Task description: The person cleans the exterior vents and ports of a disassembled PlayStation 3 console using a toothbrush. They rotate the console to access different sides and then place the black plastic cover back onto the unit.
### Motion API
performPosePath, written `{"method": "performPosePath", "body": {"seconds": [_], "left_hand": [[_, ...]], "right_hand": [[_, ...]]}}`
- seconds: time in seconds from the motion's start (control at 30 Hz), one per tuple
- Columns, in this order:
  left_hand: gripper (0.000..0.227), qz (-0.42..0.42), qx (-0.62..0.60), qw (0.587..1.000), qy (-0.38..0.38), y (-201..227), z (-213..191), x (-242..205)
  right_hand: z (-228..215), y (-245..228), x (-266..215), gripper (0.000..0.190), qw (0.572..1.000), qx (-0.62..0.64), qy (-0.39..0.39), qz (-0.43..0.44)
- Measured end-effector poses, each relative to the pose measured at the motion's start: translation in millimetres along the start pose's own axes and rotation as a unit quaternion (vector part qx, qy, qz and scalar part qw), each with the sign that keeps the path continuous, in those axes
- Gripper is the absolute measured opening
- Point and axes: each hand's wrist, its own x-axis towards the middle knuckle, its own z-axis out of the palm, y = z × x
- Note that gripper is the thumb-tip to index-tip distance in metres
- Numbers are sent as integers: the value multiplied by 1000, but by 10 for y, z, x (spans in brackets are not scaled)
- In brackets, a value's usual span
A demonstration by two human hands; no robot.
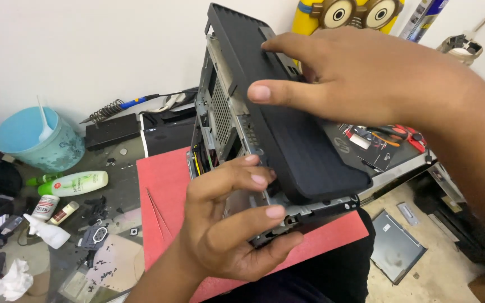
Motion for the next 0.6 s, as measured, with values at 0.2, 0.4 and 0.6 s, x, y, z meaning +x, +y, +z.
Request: {"method": "performPosePath", "body": {"seconds": [0.2,0.4,0.6], "left_hand": [[42,2,4,1000,-31,12,-62,32],[39,10,9,999,-32,23,-71,44],[39,0,9,1000,7,22,-50,24]], "right_hand": [[187,547,6,91,970,28,65,-231],[294,749,117,104,845,144,134,-497],[194,805,229,121,829,150,59,-535]]}}
